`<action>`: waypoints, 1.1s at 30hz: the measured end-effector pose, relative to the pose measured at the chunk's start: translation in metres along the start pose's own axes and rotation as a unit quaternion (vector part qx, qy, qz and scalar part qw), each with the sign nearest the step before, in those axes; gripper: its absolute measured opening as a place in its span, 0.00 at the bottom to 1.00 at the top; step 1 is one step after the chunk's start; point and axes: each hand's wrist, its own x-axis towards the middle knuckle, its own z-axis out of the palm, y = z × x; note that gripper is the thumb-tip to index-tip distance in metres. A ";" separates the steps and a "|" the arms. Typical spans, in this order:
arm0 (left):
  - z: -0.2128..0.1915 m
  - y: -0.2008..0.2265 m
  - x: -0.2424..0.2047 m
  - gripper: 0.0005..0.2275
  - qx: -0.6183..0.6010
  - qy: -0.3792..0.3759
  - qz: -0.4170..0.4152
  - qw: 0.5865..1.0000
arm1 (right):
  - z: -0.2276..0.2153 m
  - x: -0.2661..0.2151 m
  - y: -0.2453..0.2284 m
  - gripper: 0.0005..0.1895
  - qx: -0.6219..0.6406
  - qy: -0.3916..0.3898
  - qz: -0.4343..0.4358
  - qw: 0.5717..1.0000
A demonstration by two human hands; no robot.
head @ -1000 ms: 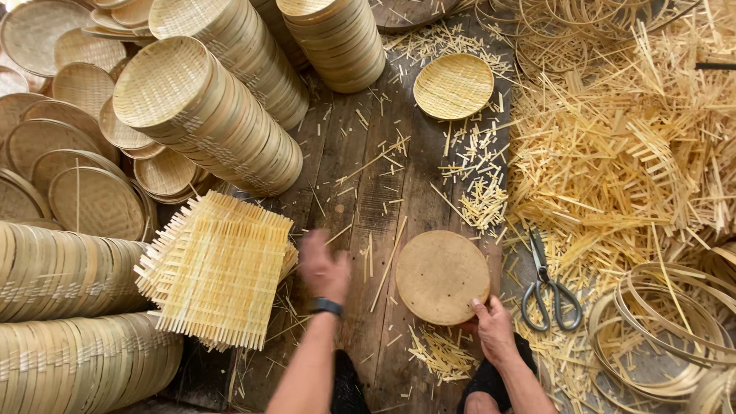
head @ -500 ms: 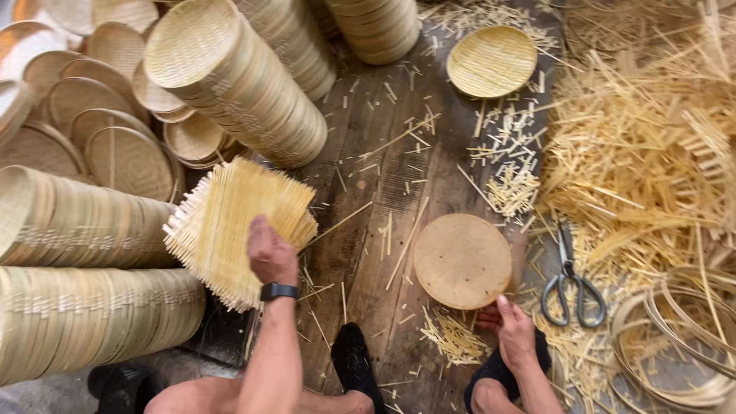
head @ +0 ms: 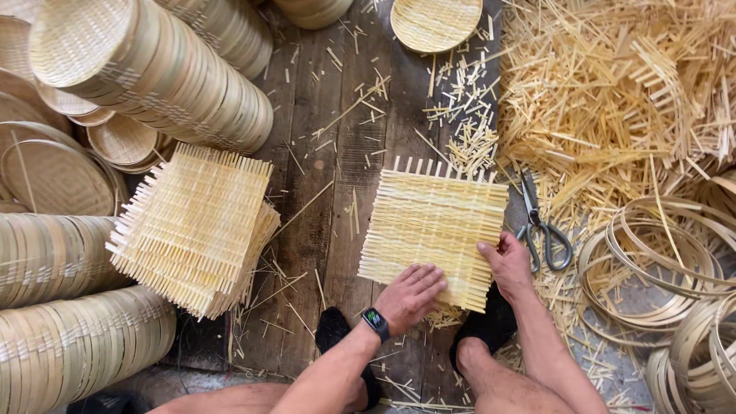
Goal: The person assembles bamboo steamer bases by fitting circular bamboo frames onto woven mats, trimming the excess woven material with shears, and securing the mat to the frame.
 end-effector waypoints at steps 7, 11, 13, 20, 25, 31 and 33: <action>-0.044 -0.100 0.044 0.38 -0.235 0.242 -0.542 0.769 | 0.016 0.006 -0.018 0.15 -0.123 0.040 -0.091 0.987; -0.040 -0.137 0.035 0.26 -0.430 0.189 -0.521 0.713 | 0.016 0.011 -0.026 0.18 -0.231 0.071 -0.044 0.969; -0.033 -0.144 0.031 0.22 -0.440 0.195 -0.520 0.706 | 0.015 0.011 -0.025 0.17 -0.243 0.077 -0.033 0.966; -0.026 -0.148 0.025 0.16 -0.437 0.228 -0.467 0.734 | 0.001 0.003 -0.037 0.24 -0.245 0.139 -0.097 0.955; -0.035 -0.140 0.032 0.25 -0.347 0.190 -0.499 0.771 | -0.111 0.002 -0.088 0.16 -0.575 0.289 -0.263 0.719; -0.038 -0.113 0.036 0.38 -0.107 0.265 -0.459 0.841 | -0.208 -0.009 -0.126 0.10 -0.745 0.174 0.009 0.644; -0.042 -0.104 0.044 0.39 0.114 0.335 -0.383 0.853 | -0.199 -0.016 -0.131 0.09 -0.733 0.187 -0.053 0.652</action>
